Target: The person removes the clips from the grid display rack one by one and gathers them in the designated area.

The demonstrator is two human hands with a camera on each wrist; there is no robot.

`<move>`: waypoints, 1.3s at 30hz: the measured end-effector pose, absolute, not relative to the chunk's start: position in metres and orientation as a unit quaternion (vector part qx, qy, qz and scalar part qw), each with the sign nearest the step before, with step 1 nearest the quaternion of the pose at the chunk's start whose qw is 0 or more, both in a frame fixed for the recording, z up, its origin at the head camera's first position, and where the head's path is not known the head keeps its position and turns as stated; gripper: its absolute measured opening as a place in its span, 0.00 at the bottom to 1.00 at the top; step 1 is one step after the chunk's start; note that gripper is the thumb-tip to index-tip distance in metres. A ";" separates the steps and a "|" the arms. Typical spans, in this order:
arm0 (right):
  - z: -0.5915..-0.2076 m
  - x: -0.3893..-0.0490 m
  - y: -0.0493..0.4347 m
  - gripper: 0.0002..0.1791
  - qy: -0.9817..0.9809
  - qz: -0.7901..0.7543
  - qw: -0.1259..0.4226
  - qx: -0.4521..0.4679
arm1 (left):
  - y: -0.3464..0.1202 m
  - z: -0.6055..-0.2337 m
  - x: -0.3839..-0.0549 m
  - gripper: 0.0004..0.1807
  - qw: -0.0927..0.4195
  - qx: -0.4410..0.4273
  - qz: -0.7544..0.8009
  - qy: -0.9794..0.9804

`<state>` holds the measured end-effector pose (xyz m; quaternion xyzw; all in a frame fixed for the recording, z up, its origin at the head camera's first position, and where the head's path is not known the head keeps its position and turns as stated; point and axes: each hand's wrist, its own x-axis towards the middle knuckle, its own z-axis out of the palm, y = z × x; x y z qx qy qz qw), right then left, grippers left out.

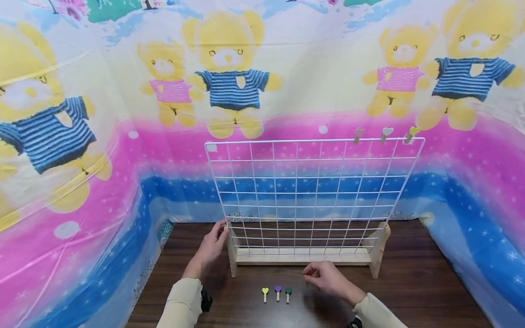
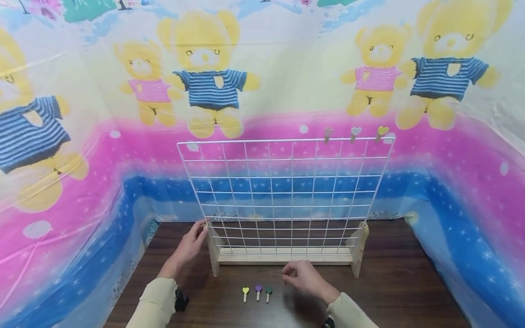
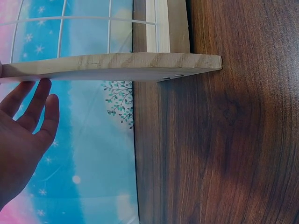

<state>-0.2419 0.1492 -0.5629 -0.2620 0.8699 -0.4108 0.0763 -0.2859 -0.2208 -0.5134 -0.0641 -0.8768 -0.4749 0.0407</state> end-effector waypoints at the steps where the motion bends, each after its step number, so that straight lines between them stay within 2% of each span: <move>1: -0.567 -0.242 0.149 0.02 0.870 -0.411 0.074 -0.263 | -0.221 -0.514 -0.286 0.20 0.041 -0.064 -0.476 -0.876; 9: -0.601 -0.239 0.142 0.05 0.855 -0.443 0.120 -0.242 | -0.220 -0.514 -0.287 0.21 0.038 -0.062 -0.475 -0.877; 16: -0.619 -0.237 0.135 0.04 0.850 -0.455 0.127 -0.232 | -0.220 -0.513 -0.288 0.20 0.057 -0.073 -0.465 -0.881; 34: -0.636 -0.237 0.131 0.03 0.878 -0.407 0.096 -0.233 | -0.220 -0.514 -0.288 0.20 0.056 -0.068 -0.470 -0.878; 39: -0.637 -0.239 0.130 0.03 0.898 -0.349 0.050 -0.263 | -0.220 -0.513 -0.287 0.20 0.056 -0.068 -0.473 -0.876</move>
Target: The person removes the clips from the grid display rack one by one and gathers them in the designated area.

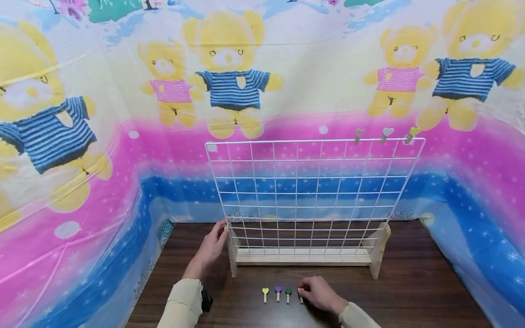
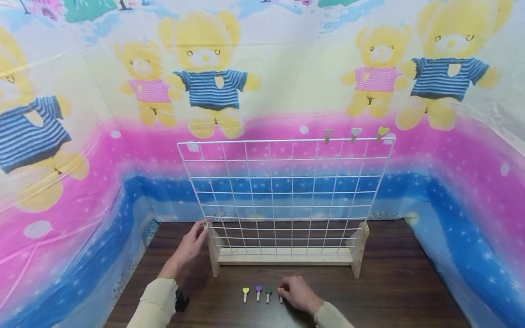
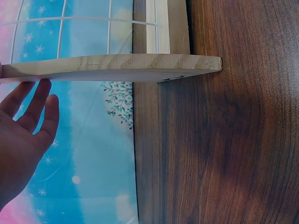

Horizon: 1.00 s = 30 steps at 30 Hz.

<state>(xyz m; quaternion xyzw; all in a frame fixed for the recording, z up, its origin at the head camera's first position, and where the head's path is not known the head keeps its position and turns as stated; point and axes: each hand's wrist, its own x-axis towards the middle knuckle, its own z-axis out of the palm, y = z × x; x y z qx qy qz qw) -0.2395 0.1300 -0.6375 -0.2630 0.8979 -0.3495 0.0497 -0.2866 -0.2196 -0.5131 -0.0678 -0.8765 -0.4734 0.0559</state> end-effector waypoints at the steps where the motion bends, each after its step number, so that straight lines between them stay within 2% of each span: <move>1: -0.638 -0.240 0.130 0.03 0.901 -0.338 0.037 -0.271 | -0.220 -0.513 -0.286 0.20 0.056 -0.069 -0.474 -0.876; 6: -0.642 -0.242 0.131 0.03 0.906 -0.310 0.004 -0.289 | -0.220 -0.514 -0.286 0.20 0.054 -0.069 -0.473 -0.877; 20: -0.645 -0.242 0.129 0.03 0.910 -0.302 -0.009 -0.282 | -0.220 -0.515 -0.287 0.21 0.052 -0.071 -0.469 -0.879; 30: -0.632 -0.244 0.136 0.08 0.916 -0.289 0.010 -0.276 | -0.220 -0.515 -0.287 0.20 0.049 -0.065 -0.471 -0.878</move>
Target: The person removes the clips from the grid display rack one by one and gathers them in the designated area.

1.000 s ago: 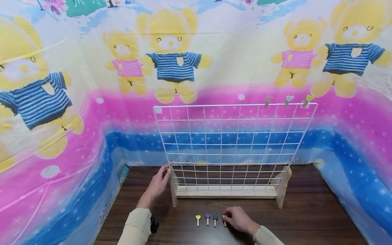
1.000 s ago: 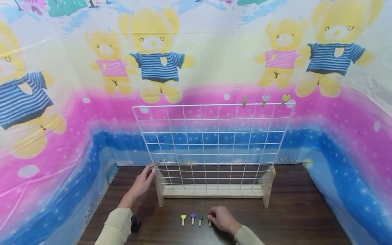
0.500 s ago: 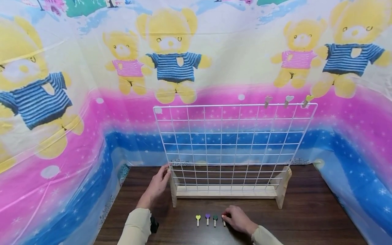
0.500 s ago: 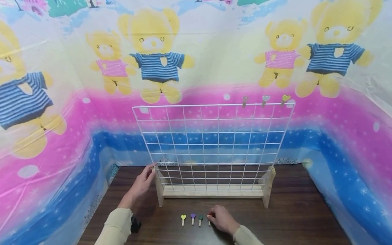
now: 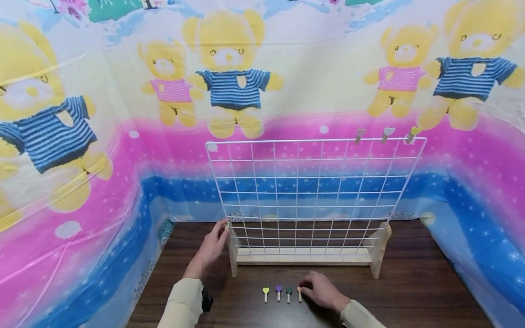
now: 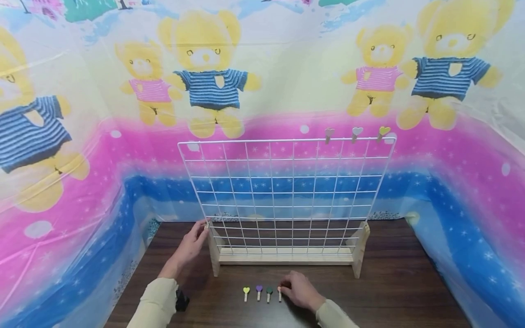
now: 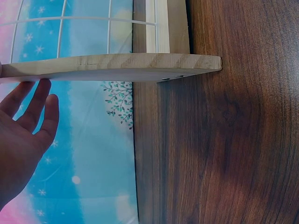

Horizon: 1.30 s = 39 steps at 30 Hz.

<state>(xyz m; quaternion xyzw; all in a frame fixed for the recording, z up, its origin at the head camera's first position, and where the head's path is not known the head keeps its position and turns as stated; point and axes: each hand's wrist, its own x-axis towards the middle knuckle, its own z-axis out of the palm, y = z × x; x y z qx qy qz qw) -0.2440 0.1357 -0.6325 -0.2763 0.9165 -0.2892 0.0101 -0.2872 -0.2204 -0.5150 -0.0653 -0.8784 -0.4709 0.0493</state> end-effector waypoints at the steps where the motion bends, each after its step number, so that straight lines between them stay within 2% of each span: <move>1: -0.630 -0.245 0.137 0.09 0.917 -0.287 0.015 -0.275 | -0.220 -0.515 -0.287 0.20 0.050 -0.067 -0.470 -0.879; 6: -0.615 -0.252 0.147 0.11 0.913 -0.290 0.036 -0.285 | -0.221 -0.516 -0.287 0.21 0.051 -0.068 -0.469 -0.879; 10: -0.597 -0.257 0.154 0.11 0.910 -0.284 0.024 -0.301 | -0.221 -0.516 -0.287 0.21 0.053 -0.071 -0.469 -0.878; 18: -0.541 -0.259 0.165 0.09 0.902 -0.267 -0.054 -0.334 | -0.221 -0.516 -0.289 0.20 0.060 -0.071 -0.465 -0.880; 27: -0.464 -0.252 0.175 0.12 0.903 -0.258 -0.115 -0.323 | -0.221 -0.516 -0.287 0.21 0.051 -0.072 -0.462 -0.883; 39: -0.364 -0.252 0.191 0.17 0.860 -0.272 -0.248 -0.353 | -0.221 -0.514 -0.287 0.21 0.050 -0.071 -0.463 -0.882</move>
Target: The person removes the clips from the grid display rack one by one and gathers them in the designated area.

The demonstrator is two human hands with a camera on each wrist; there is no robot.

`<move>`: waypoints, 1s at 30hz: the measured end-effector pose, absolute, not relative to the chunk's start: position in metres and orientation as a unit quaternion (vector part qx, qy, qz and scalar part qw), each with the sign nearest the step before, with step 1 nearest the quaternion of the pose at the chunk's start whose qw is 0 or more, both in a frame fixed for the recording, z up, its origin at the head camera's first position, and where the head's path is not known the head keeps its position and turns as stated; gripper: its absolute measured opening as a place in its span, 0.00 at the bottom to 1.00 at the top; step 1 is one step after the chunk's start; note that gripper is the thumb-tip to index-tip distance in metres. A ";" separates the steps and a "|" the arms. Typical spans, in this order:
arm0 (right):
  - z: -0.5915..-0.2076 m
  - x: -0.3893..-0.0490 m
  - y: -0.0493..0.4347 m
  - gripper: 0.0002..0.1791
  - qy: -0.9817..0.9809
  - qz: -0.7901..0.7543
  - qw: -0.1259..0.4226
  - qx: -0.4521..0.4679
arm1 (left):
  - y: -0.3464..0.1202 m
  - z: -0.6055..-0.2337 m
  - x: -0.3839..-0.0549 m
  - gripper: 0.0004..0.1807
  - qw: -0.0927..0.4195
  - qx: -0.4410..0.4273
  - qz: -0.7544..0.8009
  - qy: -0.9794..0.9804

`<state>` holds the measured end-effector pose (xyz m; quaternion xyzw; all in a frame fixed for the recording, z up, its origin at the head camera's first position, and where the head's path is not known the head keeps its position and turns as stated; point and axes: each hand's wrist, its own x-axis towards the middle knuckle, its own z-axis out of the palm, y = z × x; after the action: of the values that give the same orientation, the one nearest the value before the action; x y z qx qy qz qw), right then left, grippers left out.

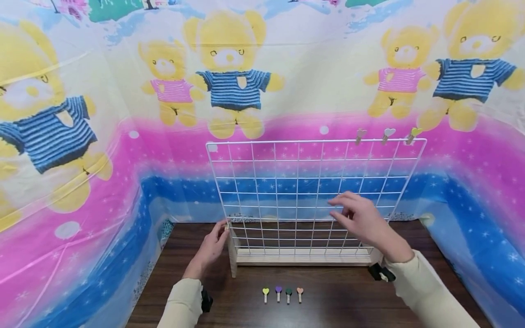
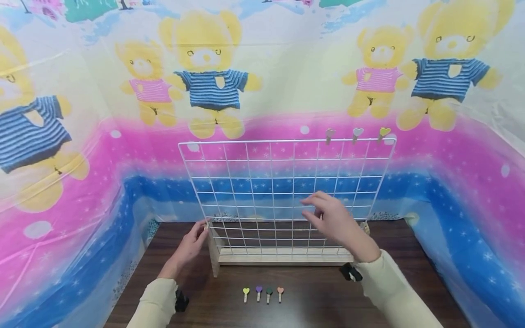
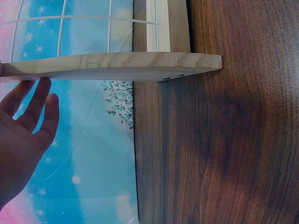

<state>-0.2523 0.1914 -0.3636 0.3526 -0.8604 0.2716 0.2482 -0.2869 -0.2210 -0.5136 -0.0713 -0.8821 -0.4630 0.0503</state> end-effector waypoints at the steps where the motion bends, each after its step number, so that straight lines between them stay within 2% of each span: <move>1: -0.356 -0.252 0.193 0.17 -0.859 0.267 0.259 0.352 | -0.221 -0.513 -0.287 0.21 0.049 -0.069 -0.464 -0.882; 12: -0.286 -0.252 0.204 0.20 -0.822 0.262 0.367 0.349 | -0.221 -0.513 -0.286 0.21 0.043 -0.063 -0.465 -0.882; 26: -0.243 -0.264 0.214 0.19 -0.803 0.278 0.443 0.284 | -0.222 -0.515 -0.287 0.20 0.051 -0.073 -0.468 -0.879; 30: -0.239 -0.269 0.215 0.20 -0.821 0.278 0.428 0.254 | -0.221 -0.516 -0.288 0.21 0.060 -0.079 -0.469 -0.878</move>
<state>-0.2694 0.2149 -0.2392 0.2542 -0.8213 0.2781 0.4285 -0.2876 -0.2214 -0.5155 -0.0791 -0.8775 -0.4691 0.0598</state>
